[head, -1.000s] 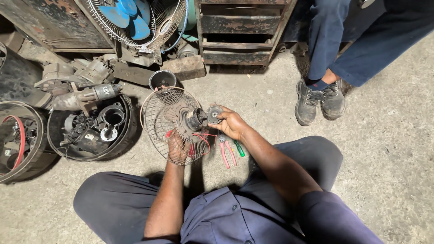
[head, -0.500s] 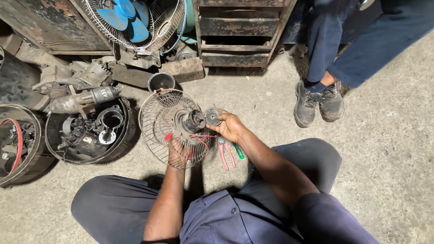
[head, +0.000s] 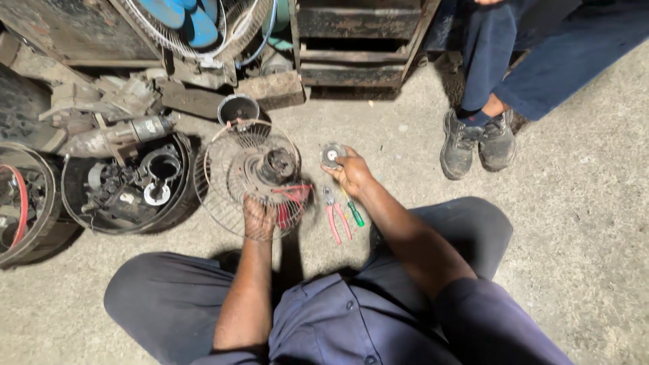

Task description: The person disassembles a fan motor by removing the wire cage and small internal components by hand while using pliers and a screwdriver.

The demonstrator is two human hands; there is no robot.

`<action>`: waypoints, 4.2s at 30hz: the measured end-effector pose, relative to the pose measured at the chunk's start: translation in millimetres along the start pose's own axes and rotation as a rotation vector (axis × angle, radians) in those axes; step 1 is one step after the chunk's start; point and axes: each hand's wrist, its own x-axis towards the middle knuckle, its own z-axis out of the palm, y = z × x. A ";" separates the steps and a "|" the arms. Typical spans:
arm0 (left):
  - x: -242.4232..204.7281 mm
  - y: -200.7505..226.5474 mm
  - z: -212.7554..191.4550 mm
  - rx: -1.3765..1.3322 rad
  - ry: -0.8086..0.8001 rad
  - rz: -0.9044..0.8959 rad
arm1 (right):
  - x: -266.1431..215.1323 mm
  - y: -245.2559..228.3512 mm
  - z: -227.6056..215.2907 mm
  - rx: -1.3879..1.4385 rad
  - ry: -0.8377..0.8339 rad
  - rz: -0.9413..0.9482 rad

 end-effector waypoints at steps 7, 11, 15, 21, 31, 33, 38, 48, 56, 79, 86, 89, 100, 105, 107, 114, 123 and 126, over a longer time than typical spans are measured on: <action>4.8 6.5 -56.2 0.047 0.022 0.085 | 38.9 35.8 -59.5 -0.272 0.068 0.036; 3.7 6.8 -45.2 0.083 0.030 0.092 | 57.7 49.5 -91.7 -0.342 0.128 0.126; -0.6 7.2 -41.9 0.098 0.040 0.085 | 68.6 69.2 -111.8 -0.272 0.187 0.181; -11.4 7.4 -69.1 0.147 0.092 0.082 | 56.2 91.7 -130.1 -0.294 0.208 0.253; -13.9 7.7 -80.7 0.041 0.129 0.017 | 47.6 104.8 -160.7 -1.467 -0.412 -0.373; -9.8 7.2 -79.5 -0.009 0.078 0.006 | 55.0 105.5 -161.7 -1.692 -0.385 -0.443; -9.4 2.0 -92.2 0.022 0.289 -0.032 | 61.7 115.4 -153.9 -1.280 -0.165 -0.046; -12.4 0.1 -107.2 0.094 0.230 -0.022 | 57.1 123.6 -143.8 -0.910 0.351 0.191; -3.0 -1.9 -62.8 0.092 0.160 -0.044 | 66.0 92.3 -80.6 -0.736 0.132 -0.412; 3.9 -10.1 -65.8 1.020 -0.291 0.520 | -76.4 8.3 72.3 -1.197 -0.316 -0.765; 3.8 8.9 0.3 0.238 -0.079 -0.068 | -54.2 14.8 56.6 -1.134 -0.306 -0.674; -1.7 14.2 24.7 0.229 0.040 -0.108 | -41.9 20.7 50.8 -1.072 -0.292 -0.576; 8.6 11.7 0.6 0.211 0.135 -0.142 | -47.4 16.0 53.0 -0.952 -0.272 -0.276; 14.4 4.7 -16.7 0.347 0.155 -0.137 | -38.6 26.0 49.9 -0.866 -0.309 -0.319; 18.2 1.5 -33.1 0.422 0.235 -0.134 | -36.2 28.8 45.0 -0.887 -0.281 -0.310; 30.3 8.4 -48.4 -0.076 -0.207 -0.432 | -3.9 26.6 11.3 -0.666 -0.338 -0.426; 13.8 16.1 -25.0 -0.133 -0.291 -0.434 | 43.6 72.8 -75.0 -0.229 0.010 -0.177; -6.4 8.7 -39.0 0.421 -0.115 -0.021 | 46.1 86.1 -107.5 -0.235 0.231 -0.040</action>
